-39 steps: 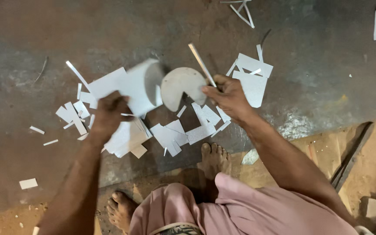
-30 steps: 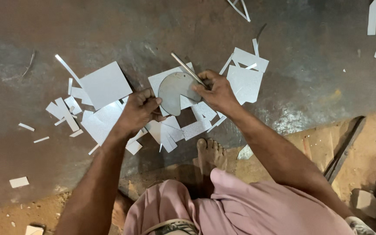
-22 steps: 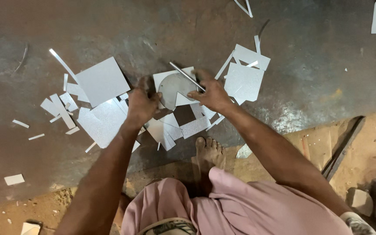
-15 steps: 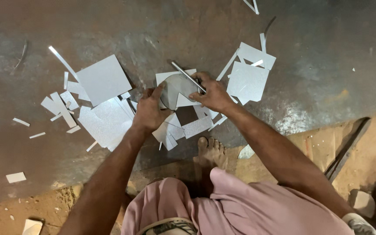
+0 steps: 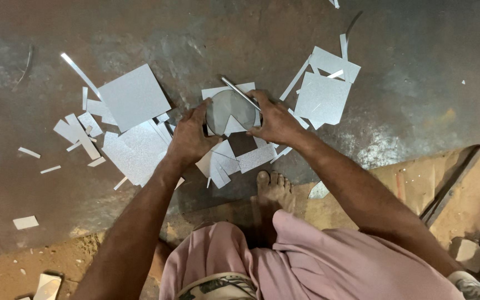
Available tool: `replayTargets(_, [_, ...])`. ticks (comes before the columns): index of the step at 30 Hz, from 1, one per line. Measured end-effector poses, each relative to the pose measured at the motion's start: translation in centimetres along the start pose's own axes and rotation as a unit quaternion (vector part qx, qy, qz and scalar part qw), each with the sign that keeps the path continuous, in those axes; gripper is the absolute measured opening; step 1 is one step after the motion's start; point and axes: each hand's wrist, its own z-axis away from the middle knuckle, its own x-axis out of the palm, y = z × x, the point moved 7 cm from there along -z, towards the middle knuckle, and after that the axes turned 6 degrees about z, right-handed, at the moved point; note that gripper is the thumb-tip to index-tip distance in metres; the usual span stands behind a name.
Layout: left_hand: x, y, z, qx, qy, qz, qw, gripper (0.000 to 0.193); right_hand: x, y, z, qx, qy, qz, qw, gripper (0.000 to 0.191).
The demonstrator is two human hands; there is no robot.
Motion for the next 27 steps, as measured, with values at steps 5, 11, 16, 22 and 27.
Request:
replayTargets(5, [0.0,0.0,-0.2,0.051,0.003,-0.046,0.998,0.094,0.2,0.1,-0.1,-0.026,0.004,0.001,1.000,0.103])
replayTargets(11, [0.2,-0.4,-0.5,0.052,0.010,-0.063,0.997,0.093,-0.2,0.0,-0.3,-0.088,0.068,-0.004,0.994,0.102])
replayTargets(16, [0.4,-0.4,-0.4,0.055,0.008,-0.074,0.996,0.092,-0.3,-0.1,-0.3,-0.096,0.073,-0.001,0.993,0.100])
replayTargets(22, [0.1,-0.7,-0.2,0.026,-0.008,-0.075,0.997,0.093,-0.9,-1.3,-0.3,-0.113,0.070,0.000,0.991,0.098])
replayTargets(27, [-0.2,-0.8,-0.2,0.035,-0.007,-0.087,0.996,0.093,-0.7,-1.3,-0.6,-0.031,0.010,0.007,0.999,0.095])
